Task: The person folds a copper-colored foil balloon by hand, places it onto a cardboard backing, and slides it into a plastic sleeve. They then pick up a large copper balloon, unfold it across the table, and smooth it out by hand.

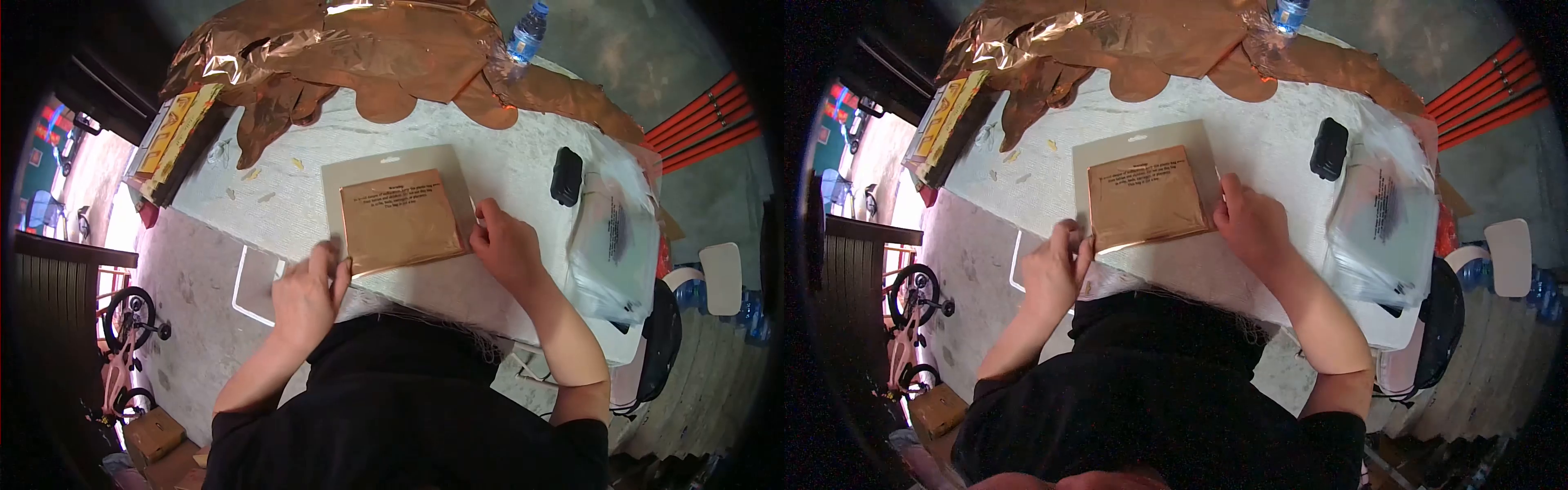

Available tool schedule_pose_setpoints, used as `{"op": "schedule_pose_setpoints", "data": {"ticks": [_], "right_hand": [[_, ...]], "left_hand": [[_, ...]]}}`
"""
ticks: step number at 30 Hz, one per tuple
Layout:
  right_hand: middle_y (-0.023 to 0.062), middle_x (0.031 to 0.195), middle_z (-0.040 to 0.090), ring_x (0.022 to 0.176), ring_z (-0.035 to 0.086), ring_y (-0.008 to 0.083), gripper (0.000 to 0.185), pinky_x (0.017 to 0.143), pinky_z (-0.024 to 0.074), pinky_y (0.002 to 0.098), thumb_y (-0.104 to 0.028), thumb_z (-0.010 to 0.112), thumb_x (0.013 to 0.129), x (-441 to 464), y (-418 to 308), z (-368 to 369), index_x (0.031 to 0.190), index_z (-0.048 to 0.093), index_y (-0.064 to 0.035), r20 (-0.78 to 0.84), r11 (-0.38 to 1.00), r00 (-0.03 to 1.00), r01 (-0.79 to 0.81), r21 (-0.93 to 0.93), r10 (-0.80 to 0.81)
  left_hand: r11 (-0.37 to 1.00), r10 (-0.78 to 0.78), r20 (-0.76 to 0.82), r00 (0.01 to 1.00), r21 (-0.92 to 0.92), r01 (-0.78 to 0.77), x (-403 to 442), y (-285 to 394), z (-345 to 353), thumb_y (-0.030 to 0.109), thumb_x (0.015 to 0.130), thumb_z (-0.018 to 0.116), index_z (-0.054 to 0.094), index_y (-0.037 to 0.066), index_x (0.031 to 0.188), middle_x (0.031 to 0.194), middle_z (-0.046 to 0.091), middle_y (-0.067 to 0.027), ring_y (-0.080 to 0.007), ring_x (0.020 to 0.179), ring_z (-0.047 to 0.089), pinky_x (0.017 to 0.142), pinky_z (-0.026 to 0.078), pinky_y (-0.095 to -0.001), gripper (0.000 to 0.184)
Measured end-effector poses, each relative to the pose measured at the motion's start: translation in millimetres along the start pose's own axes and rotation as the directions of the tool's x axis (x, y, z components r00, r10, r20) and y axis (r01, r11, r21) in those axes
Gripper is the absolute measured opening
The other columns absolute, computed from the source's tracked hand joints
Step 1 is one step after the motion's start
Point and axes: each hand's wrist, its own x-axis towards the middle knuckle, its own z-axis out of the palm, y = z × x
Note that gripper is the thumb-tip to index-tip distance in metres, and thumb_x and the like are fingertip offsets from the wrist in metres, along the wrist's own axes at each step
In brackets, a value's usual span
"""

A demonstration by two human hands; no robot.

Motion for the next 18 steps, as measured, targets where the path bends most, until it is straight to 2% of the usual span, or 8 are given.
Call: {"op": "schedule_pose_setpoints", "data": {"ticks": [2,6,9,11,12,14,16,18], "right_hand": [[0.0134,0.080,0.066,0.070,0.065,0.0344,0.014,0.062,0.0515,0.0420,-0.011,0.058,0.086,-0.9,-1.5,-0.2,0.097,0.050,-0.0067,0.007,0.994,1.000,-0.001,-0.113,0.002],[0.0158,0.083,0.066,0.071,0.065,0.0347,0.013,0.060,0.0513,0.0426,-0.011,0.058,0.087,-1.3,5.3,4.9,0.098,0.052,-0.0058,-0.024,0.994,0.999,0.031,-0.101,-0.034],[0.0131,0.081,0.066,0.066,0.066,0.0295,0.013,0.056,0.0509,0.0407,-0.011,0.057,0.088,-1.5,19.2,10.1,0.099,0.055,-0.0040,-0.144,0.993,0.984,0.113,0.030,-0.107],[0.0066,0.078,0.064,0.059,0.060,0.0160,0.012,0.051,0.0478,0.0329,-0.009,0.058,0.089,5.4,27.4,10.8,0.100,0.056,-0.0020,-0.100,0.892,0.992,0.117,0.437,-0.080],[0.0066,0.078,0.064,0.059,0.060,0.0160,0.012,0.051,0.0478,0.0329,-0.009,0.058,0.089,5.4,32.5,5.3,0.100,0.056,-0.0020,-0.118,0.893,0.991,0.115,0.436,-0.070],[0.0004,0.078,0.060,0.059,0.051,0.0053,0.011,0.052,0.0434,0.0244,-0.005,0.059,0.088,10.6,14.4,-28.1,0.098,0.056,-0.0009,0.344,0.538,0.920,-0.389,0.748,0.187],[0.0001,0.077,0.059,0.058,0.049,0.0039,0.009,0.052,0.0414,0.0228,-0.005,0.059,0.087,12.4,19.0,-24.9,0.095,0.056,-0.0007,0.249,0.522,0.954,-0.300,0.798,0.168],[-0.0002,0.076,0.058,0.058,0.046,0.0024,0.008,0.052,0.0394,0.0213,-0.004,0.060,0.086,14.4,25.7,-17.7,0.092,0.056,-0.0005,0.159,0.507,0.976,-0.214,0.835,0.150]], "left_hand": [[1.000,0.010,0.013,1.000,-0.017,-0.010,-8.2,1.7,1.6,0.017,0.087,0.064,0.055,0.004,0.107,0.064,0.063,-0.0124,-0.0328,0.056,0.063,0.055,0.050,-0.0419,0.025],[0.927,-0.047,0.084,0.995,-0.368,0.074,-17.6,7.6,4.0,0.010,0.088,0.062,0.055,0.008,0.118,0.063,0.062,-0.0136,-0.0311,0.058,0.064,0.056,0.051,-0.0385,0.031],[0.942,0.132,-0.042,0.990,-0.305,-0.139,-17.2,1.7,3.0,0.006,0.085,0.065,0.055,0.005,0.118,0.069,0.064,-0.0149,-0.0316,0.062,0.064,0.057,0.051,-0.0384,0.035],[0.924,0.295,-0.225,0.929,-0.179,-0.337,-9.2,-0.2,-1.6,0.004,0.083,0.067,0.053,0.001,0.122,0.076,0.064,-0.0173,-0.0334,0.067,0.065,0.059,0.051,-0.0385,0.042],[0.918,0.315,-0.226,0.922,-0.175,-0.356,-5.5,-3.7,-0.7,0.004,0.083,0.067,0.053,0.001,0.122,0.076,0.064,-0.0173,-0.0334,0.067,0.065,0.059,0.051,-0.0385,0.042],[0.937,0.156,-0.257,0.954,-0.267,-0.225,4.8,-14.1,10.3,0.003,0.082,0.068,0.050,-0.002,0.126,0.085,0.065,-0.0196,-0.0360,0.073,0.065,0.062,0.052,-0.0376,0.048],[0.891,0.174,-0.359,0.917,-0.338,-0.302,21.0,-12.4,17.3,0.005,0.086,0.065,0.048,-0.003,0.128,0.093,0.066,-0.0189,-0.0337,0.078,0.066,0.068,0.052,-0.0351,0.047],[0.746,-0.071,-0.294,0.953,-0.650,-0.145,32.9,-3.2,17.9,0.008,0.091,0.060,0.046,-0.003,0.129,0.100,0.067,-0.0156,-0.0255,0.086,0.066,0.073,0.051,-0.0328,0.042]]}}
